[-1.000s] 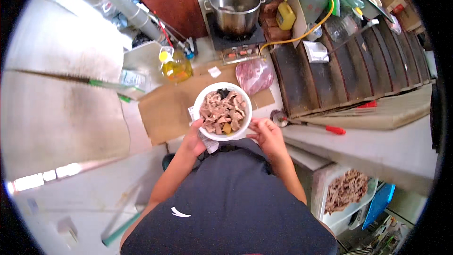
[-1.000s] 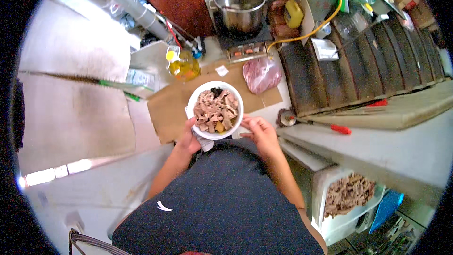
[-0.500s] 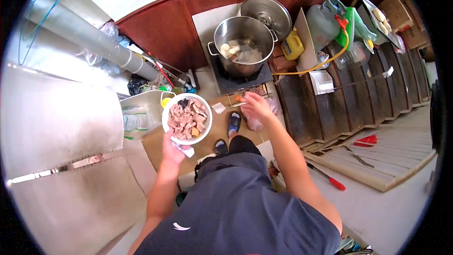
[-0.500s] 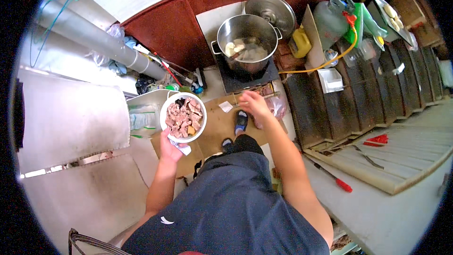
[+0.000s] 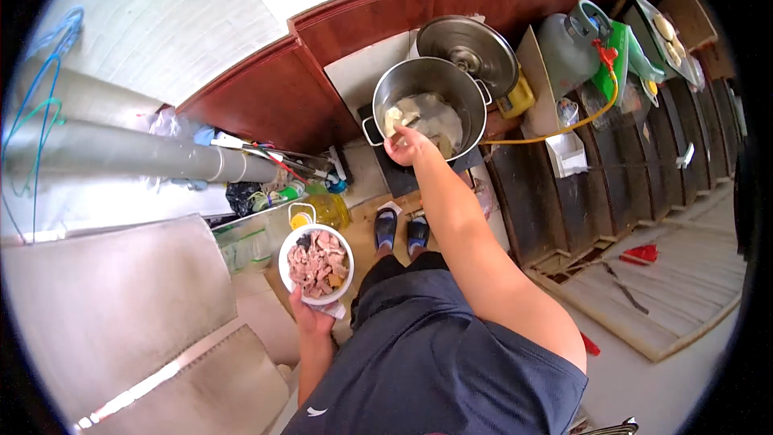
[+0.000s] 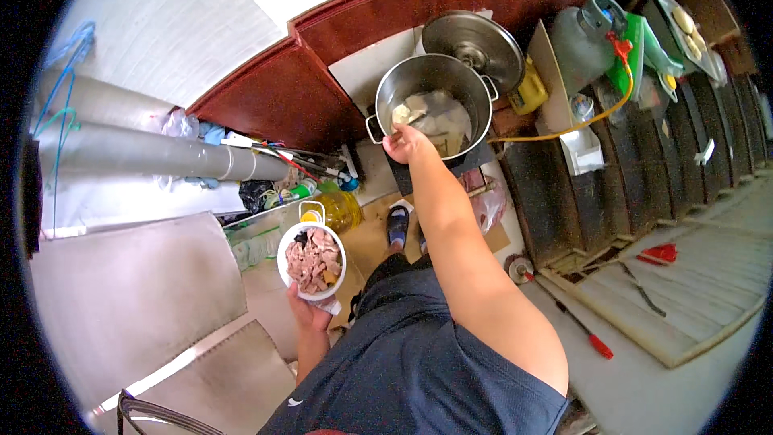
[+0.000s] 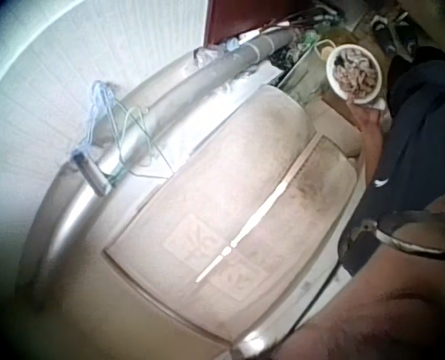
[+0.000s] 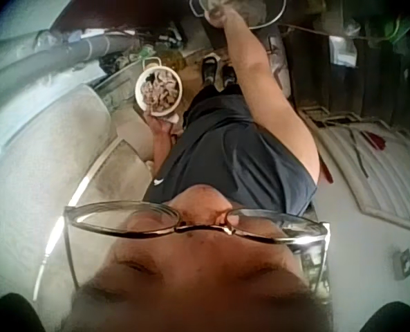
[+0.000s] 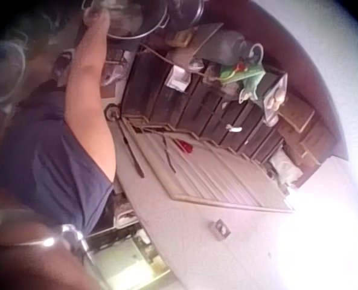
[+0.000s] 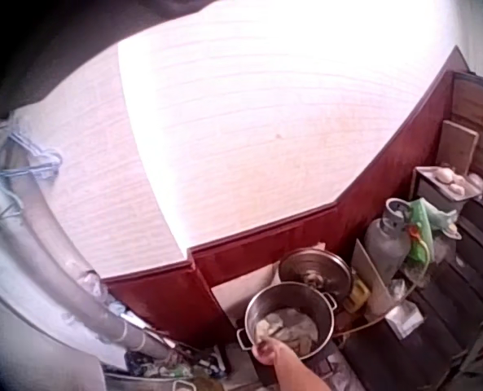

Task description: The person drains cooked items from a wok, adds them to a bowl containing tofu, and weighs the bowl while adding sliced meat. The person then pours broth into the bowl, covers it with a lid, and hands it to a worker at the counter.

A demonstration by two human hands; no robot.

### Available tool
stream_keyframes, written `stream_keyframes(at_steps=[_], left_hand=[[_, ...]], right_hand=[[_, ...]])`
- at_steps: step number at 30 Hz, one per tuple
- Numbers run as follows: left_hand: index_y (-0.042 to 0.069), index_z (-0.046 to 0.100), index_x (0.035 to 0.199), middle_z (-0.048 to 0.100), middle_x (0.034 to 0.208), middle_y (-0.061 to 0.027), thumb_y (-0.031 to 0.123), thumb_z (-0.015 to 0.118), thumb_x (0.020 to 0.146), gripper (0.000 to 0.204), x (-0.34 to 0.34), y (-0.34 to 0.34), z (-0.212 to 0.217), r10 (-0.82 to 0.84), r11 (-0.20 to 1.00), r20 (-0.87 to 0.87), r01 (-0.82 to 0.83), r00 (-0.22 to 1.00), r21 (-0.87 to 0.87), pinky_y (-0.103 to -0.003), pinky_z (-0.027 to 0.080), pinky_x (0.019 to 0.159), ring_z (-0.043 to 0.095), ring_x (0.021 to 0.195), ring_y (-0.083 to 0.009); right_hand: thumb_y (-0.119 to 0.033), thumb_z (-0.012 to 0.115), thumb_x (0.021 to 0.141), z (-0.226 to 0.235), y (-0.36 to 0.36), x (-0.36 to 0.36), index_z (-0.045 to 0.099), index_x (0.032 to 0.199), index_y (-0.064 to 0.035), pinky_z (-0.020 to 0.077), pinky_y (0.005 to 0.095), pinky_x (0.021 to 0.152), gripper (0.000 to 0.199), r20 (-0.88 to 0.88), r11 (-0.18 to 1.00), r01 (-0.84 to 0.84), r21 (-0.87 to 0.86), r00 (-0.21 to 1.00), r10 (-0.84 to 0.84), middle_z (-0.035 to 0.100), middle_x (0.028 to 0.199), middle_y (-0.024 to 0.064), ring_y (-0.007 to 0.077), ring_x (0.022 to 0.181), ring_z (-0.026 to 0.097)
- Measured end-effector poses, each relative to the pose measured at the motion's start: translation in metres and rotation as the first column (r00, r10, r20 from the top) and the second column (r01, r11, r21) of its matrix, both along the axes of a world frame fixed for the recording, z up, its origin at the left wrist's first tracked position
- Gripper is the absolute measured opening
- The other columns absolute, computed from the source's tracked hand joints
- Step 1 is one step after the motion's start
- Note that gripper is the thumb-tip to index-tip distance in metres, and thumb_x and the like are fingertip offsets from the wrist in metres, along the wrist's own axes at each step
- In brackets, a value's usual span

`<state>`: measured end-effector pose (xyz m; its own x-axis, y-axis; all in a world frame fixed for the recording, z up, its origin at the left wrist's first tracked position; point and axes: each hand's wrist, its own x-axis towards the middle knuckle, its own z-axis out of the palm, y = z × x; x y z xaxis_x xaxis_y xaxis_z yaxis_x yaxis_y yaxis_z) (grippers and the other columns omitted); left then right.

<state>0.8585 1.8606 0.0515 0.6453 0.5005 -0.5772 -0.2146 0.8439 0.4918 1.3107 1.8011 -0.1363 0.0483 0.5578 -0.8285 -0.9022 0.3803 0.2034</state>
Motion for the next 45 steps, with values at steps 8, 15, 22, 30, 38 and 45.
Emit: stream_keyframes(at_steps=[8, 15, 22, 30, 38, 45], left_hand=[[0.009, 0.033, 0.148, 0.046, 0.145, -0.0132, 0.042, 0.053, 0.089, 0.071, 0.070, 0.074, 0.008, -0.106, 0.994, -0.001, 0.106, 0.994, 0.040, -0.048, 0.045, 0.105, 0.049, 0.129, -0.0318], [0.010, 0.032, 0.149, 0.044, 0.147, -0.0134, 0.041, 0.053, 0.089, 0.071, 0.090, 0.115, -0.007, -0.184, 0.983, 0.020, 0.184, 0.983, -0.012, -0.049, 0.042, 0.107, 0.047, 0.131, -0.0339], [0.008, 0.033, 0.148, 0.045, 0.146, -0.0157, 0.038, 0.049, 0.091, 0.067, 0.121, 0.147, -0.017, -0.316, 0.944, 0.082, 0.322, 0.945, -0.070, -0.050, 0.041, 0.109, 0.047, 0.131, -0.0340], [0.012, 0.046, 0.137, 0.061, 0.125, -0.0122, 0.042, 0.057, 0.087, 0.060, 0.186, 0.165, -0.057, -0.383, 0.908, -0.036, 0.369, 0.923, -0.198, -0.030, 0.048, 0.048, 0.064, 0.095, -0.0250], [0.012, 0.051, 0.130, 0.063, 0.118, -0.0099, 0.036, 0.062, 0.085, 0.052, 0.267, 0.153, -0.110, -0.485, 0.843, 0.042, 0.480, 0.874, -0.242, -0.029, 0.046, 0.054, 0.060, 0.086, -0.0205], [0.019, 0.057, 0.117, 0.066, 0.112, -0.0042, 0.031, 0.068, 0.082, 0.038, 0.302, 0.141, -0.143, -0.475, 0.865, -0.040, 0.458, 0.879, -0.203, -0.032, 0.048, 0.058, 0.064, 0.094, -0.0214]], right_hand=[[-0.051, 0.072, 0.080, -0.030, 0.021, -0.019, 0.064, 0.093, 0.0076, 0.0552, 0.0378, 0.063, 0.061, 0.042, -0.017, 0.185, -0.983, 0.311, 0.950, 0.068, 0.090, 0.0168, 0.0252, 0.074, 0.066], [-0.034, 0.072, 0.076, -0.014, 0.039, -0.001, 0.064, 0.081, 0.0015, 0.0536, 0.0404, 0.061, 0.037, 0.158, 0.212, -0.147, -0.966, 0.312, 0.937, 0.066, 0.081, 0.0141, 0.0262, 0.073, 0.065], [-0.016, 0.063, 0.084, -0.047, -0.065, 0.033, 0.056, 0.071, -0.0032, 0.0456, 0.0330, 0.044, 0.020, 0.221, 0.632, -0.191, -0.751, 0.830, 0.513, 0.052, 0.062, 0.0062, 0.0188, 0.052, 0.052], [-0.024, 0.066, 0.083, 0.078, -0.108, -0.058, 0.071, 0.098, 0.0058, 0.0513, 0.0360, 0.066, 0.034, 0.144, 0.158, -0.019, -0.987, 0.312, 0.939, 0.071, 0.081, 0.0192, 0.0223, 0.073, 0.068], [-0.025, 0.065, 0.088, 0.074, -0.168, -0.150, 0.070, 0.097, 0.0015, 0.0424, 0.0312, 0.052, 0.028, 0.386, 0.387, 0.074, -0.919, 0.372, 0.844, 0.059, 0.067, 0.0064, 0.0136, 0.056, 0.052], [-0.024, 0.065, 0.091, 0.178, -0.177, -0.189, 0.065, 0.113, 0.0004, 0.0479, 0.0317, 0.071, 0.033, 0.413, 0.406, 0.084, -0.910, 0.264, 0.872, 0.061, 0.076, 0.0089, 0.0139, 0.074, 0.055]])
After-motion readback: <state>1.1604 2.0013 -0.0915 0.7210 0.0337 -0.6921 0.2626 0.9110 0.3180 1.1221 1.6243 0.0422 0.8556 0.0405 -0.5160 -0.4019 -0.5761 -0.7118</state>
